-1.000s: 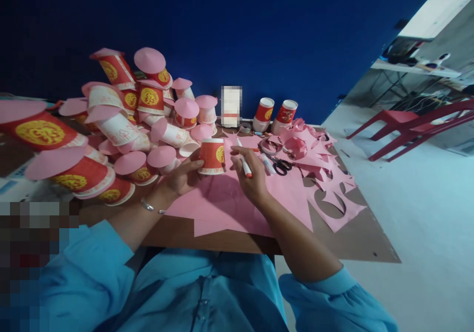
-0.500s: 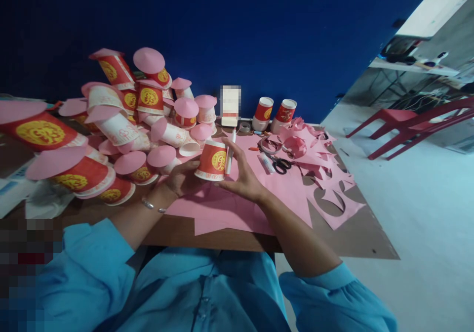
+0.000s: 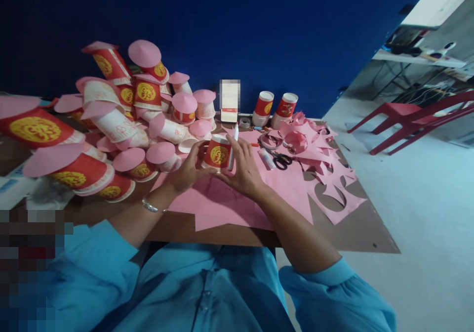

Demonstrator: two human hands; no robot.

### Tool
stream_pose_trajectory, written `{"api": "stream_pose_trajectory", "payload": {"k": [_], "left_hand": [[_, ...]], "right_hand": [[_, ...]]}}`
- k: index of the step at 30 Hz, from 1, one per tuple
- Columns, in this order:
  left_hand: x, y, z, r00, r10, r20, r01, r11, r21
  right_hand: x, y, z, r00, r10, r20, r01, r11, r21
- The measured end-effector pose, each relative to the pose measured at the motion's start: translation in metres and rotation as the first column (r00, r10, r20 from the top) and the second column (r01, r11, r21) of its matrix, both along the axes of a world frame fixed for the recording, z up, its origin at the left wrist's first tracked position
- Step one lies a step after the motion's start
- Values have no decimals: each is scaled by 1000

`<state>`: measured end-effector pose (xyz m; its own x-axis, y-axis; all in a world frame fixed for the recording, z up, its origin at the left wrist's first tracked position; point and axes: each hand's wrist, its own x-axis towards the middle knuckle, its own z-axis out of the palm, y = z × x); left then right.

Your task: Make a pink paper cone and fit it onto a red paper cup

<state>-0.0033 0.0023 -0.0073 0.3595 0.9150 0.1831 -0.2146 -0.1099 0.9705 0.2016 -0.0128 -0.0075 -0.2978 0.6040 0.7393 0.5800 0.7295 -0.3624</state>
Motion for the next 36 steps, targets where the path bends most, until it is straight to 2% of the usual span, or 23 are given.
{"api": "stream_pose_trajectory", "payload": {"k": [5,7,9,12,15,19,23,28,32,36], "left_hand": [[-4,3,-4,953,-171,249,218,961,-173],[-5,4,-4,927,-214,310,281,940,-193],[-5,3,-3,917,-235,321,307,932,-195],[-3,2,-2,937,-222,270,270,950,-156],[-1,-1,0,975,-175,137,187,979,-79],[1,-2,2,991,-134,-17,133,988,-75],[2,1,0,995,-86,59,92,990,-110],[1,5,-2,993,-63,103,72,993,-91],[1,6,-4,993,-85,78,91,992,-89],[0,7,-9,996,-65,69,72,992,-106]], "right_hand": [[7,3,2,975,181,-129,-195,974,-113],[9,5,1,966,198,-164,-222,964,-147],[11,6,-1,972,175,-158,-198,969,-145],[11,6,-3,991,96,-90,-103,991,-79],[8,5,-3,1000,20,12,-20,1000,-9],[4,3,-2,997,14,71,-16,999,33],[4,0,5,997,70,-16,-70,997,29],[6,-6,13,986,8,-164,11,993,118],[2,-19,19,989,-5,-151,40,971,235],[-3,-30,27,988,17,-150,25,961,274]]}}
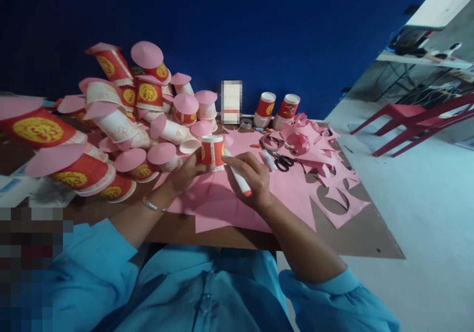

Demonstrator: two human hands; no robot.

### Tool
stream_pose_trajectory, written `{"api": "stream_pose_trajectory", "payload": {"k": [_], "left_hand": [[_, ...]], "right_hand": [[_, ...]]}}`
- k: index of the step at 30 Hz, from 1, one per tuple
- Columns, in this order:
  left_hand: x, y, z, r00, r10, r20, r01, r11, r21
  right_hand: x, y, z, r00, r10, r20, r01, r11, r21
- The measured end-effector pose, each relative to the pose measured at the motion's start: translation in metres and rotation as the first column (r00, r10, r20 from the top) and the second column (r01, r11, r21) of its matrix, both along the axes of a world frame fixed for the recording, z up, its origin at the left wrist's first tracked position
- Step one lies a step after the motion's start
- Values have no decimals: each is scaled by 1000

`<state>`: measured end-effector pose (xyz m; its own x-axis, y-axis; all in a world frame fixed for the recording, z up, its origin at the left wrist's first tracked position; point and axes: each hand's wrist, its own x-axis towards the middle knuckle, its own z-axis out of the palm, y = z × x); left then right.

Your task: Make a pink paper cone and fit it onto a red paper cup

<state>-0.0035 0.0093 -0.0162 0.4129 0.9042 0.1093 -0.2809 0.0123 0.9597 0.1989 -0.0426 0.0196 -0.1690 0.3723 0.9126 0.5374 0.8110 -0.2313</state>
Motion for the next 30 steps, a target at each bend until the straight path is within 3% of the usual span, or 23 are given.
{"api": "stream_pose_trajectory", "payload": {"k": [11,22,30], "left_hand": [[4,-4,1,984,81,-157,-66,993,97],[3,-1,-6,988,84,-132,-67,989,129],[4,-2,-1,989,58,-137,-42,992,121]], "right_hand": [[-5,4,-10,993,53,102,-62,994,91],[-6,4,-12,985,56,164,-57,998,6],[-5,5,-12,984,65,164,-67,998,3]]}}
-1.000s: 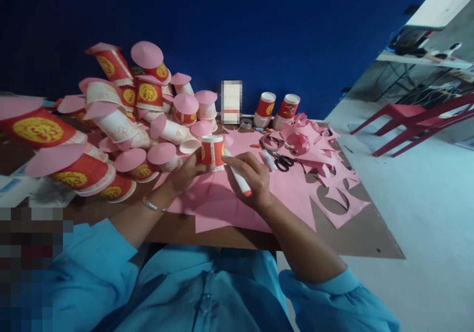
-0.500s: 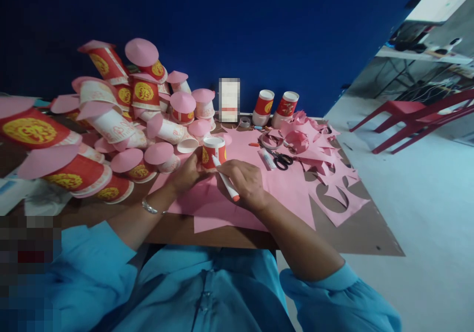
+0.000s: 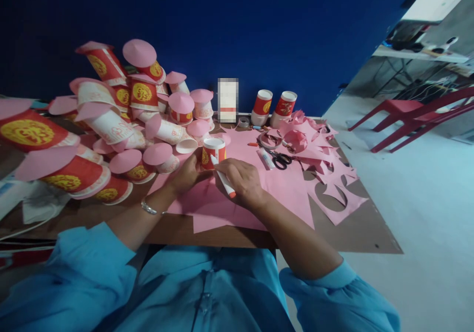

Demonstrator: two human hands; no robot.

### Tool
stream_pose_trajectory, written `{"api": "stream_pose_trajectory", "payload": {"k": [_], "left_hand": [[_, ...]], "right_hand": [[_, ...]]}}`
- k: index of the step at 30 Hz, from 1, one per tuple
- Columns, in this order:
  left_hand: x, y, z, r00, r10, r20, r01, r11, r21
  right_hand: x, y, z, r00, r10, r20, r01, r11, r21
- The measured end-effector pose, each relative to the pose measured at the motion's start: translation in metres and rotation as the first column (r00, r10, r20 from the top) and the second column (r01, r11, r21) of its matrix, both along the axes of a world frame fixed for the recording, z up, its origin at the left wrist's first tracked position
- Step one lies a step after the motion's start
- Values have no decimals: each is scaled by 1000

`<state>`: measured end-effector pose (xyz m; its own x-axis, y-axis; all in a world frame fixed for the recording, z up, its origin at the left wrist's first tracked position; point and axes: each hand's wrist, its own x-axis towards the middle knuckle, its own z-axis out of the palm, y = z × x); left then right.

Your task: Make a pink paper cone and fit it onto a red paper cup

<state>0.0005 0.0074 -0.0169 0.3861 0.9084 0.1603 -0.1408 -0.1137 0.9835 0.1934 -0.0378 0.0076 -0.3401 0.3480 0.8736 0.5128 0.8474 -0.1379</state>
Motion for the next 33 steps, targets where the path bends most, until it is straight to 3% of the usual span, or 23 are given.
{"api": "stream_pose_trajectory", "payload": {"k": [9,24,33], "left_hand": [[-1,-3,7,999,21,-37,-24,997,-68],[2,-7,16,997,-20,73,29,992,-123],[0,-5,9,991,-33,129,53,987,-152]], "right_hand": [[4,3,4,998,-47,-36,48,999,17],[7,3,6,994,-90,-66,91,996,0],[7,4,4,995,-65,-74,64,998,-17]]}}
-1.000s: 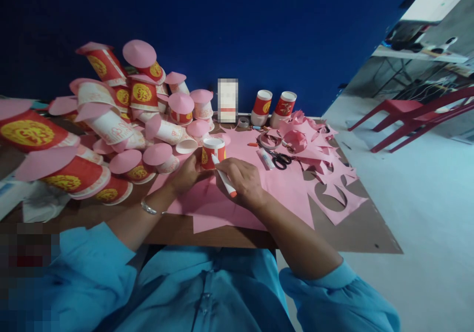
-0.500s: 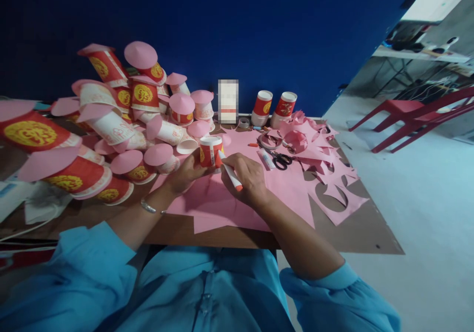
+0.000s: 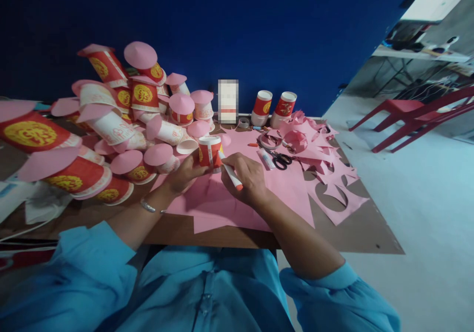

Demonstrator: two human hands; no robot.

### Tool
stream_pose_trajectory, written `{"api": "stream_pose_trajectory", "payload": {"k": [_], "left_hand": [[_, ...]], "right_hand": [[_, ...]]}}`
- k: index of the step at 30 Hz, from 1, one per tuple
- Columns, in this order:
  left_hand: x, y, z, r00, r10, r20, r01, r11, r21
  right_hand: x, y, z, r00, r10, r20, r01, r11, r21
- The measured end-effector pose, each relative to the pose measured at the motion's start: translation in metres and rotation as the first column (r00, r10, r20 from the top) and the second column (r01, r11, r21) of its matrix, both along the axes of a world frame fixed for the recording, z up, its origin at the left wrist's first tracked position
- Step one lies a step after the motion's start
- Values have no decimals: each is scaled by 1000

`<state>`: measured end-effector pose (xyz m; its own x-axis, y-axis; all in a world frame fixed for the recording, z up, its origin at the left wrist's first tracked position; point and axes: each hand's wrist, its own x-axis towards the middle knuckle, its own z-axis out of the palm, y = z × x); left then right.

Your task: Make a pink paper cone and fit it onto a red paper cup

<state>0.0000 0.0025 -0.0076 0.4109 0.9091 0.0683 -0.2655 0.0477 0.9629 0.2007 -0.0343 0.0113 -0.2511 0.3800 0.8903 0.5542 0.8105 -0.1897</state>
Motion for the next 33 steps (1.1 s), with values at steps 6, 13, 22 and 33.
{"api": "stream_pose_trajectory", "payload": {"k": [6,13,22,33], "left_hand": [[-4,4,-7,999,10,32,-10,1000,18],[-3,4,-6,1000,27,-1,-27,999,35],[-1,5,-4,988,67,-139,-54,994,100],[0,10,-18,993,57,-103,-36,980,197]], "right_hand": [[-2,-1,2,1000,-13,28,13,1000,-6],[-4,-3,3,999,-41,31,41,999,10],[-9,-6,1,992,117,55,-120,991,55],[-8,-4,-3,994,90,64,-91,996,10]]}}
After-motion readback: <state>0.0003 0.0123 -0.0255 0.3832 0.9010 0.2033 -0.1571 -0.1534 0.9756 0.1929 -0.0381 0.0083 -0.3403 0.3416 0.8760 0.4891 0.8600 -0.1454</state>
